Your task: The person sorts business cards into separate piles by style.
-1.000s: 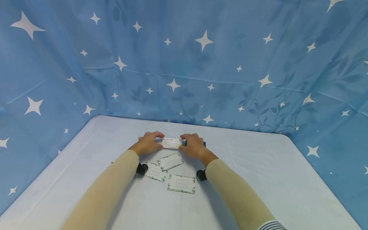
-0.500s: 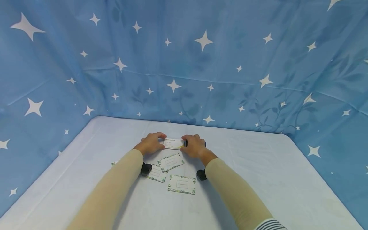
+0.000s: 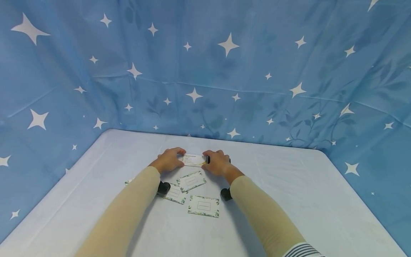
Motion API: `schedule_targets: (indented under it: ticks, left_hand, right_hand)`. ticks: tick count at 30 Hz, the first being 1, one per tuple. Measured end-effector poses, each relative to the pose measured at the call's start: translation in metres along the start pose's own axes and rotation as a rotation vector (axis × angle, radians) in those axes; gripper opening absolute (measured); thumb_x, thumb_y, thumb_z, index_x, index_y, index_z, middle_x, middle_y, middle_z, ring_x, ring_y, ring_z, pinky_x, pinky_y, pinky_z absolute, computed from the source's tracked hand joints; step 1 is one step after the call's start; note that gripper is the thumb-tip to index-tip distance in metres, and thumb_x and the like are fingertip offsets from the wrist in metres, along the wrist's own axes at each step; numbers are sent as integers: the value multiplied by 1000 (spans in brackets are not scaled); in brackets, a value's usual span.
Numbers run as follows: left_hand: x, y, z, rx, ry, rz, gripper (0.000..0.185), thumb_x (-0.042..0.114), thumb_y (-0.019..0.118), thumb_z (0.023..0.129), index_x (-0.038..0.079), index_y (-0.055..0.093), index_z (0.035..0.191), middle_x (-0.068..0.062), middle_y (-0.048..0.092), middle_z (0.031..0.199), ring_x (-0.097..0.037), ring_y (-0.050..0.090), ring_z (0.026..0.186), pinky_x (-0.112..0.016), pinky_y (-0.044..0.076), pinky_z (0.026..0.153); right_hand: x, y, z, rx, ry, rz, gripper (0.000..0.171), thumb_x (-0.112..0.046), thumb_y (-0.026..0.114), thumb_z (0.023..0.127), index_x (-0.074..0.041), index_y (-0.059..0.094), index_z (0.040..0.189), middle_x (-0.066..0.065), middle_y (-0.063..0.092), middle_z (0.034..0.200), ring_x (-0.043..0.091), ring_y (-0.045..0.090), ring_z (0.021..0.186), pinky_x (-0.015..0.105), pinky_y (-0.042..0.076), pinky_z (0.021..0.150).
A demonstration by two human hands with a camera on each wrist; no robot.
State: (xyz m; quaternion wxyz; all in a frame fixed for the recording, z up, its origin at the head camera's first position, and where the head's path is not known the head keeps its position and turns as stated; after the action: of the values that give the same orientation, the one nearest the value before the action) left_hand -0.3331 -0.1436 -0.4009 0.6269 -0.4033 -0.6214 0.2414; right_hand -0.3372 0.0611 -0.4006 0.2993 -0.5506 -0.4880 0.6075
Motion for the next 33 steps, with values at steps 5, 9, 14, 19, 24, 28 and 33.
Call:
schedule_targets:
  ticks: [5, 9, 14, 19, 24, 28, 33]
  left_hand:
    - [0, 1, 0, -11, -6, -1, 51, 15, 72, 92, 12, 56, 141, -8, 50, 149, -38, 35, 141, -66, 16, 110]
    - [2, 0, -1, -18, -7, -9, 51, 15, 72, 93, 12, 56, 141, -9, 49, 149, -37, 35, 142, -66, 15, 110]
    - [2, 0, 0, -17, 1, -33, 52, 14, 72, 92, 10, 55, 141, -12, 50, 148, -37, 37, 140, -66, 18, 110]
    - [1, -1, 0, 0, -5, -58, 53, 13, 73, 91, 10, 56, 141, -12, 52, 145, -36, 38, 139, -63, 19, 111]
    - [2, -2, -1, -16, -24, -40, 54, 15, 74, 90, 11, 55, 141, -11, 52, 146, -36, 39, 139, -62, 22, 110]
    - [4, -7, -5, -44, -31, -27, 58, 19, 74, 91, 13, 52, 144, -10, 48, 149, -37, 37, 140, -61, 24, 109]
    - [6, -17, -16, -48, 22, -5, 55, 23, 74, 92, 11, 55, 142, -8, 54, 144, -35, 40, 138, -64, 19, 109]
  right_hand:
    - [-1, -2, -2, -11, -22, 4, 56, -34, 72, 93, -22, 55, 144, 10, 54, 139, 39, 42, 122, 54, 32, 100]
    - [-2, -4, -2, -20, -27, -5, 55, -35, 73, 93, -22, 56, 144, 7, 56, 138, 36, 42, 120, 53, 32, 99]
    - [-2, -6, -1, -31, -29, -11, 55, -34, 73, 92, -23, 56, 143, 7, 56, 138, 36, 42, 119, 53, 33, 98]
    - [-2, -6, 0, -34, -33, -13, 54, -35, 72, 93, -23, 56, 143, 5, 56, 140, 34, 41, 122, 52, 32, 99]
    - [-2, -6, -1, -27, -45, -22, 56, -36, 72, 93, -21, 55, 144, 5, 56, 140, 33, 40, 126, 52, 32, 100]
    - [-4, -8, -6, -26, -52, 5, 58, -38, 72, 93, -22, 54, 145, 7, 54, 143, 35, 39, 130, 55, 32, 102]
    - [-9, -11, -19, -84, -100, 43, 59, -40, 75, 89, -25, 56, 143, 10, 52, 141, 38, 42, 125, 56, 35, 100]
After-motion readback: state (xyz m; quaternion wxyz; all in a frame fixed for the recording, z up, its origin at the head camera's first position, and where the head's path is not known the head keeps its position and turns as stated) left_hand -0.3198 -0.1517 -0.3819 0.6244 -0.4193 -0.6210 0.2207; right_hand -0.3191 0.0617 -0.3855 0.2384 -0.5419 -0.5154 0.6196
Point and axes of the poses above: each hand's wrist, its own z-axis towards the middle knuckle, its own y-axis out of the palm, x = y × z, the point moved 3 cm from there along z, towards the middle knuckle
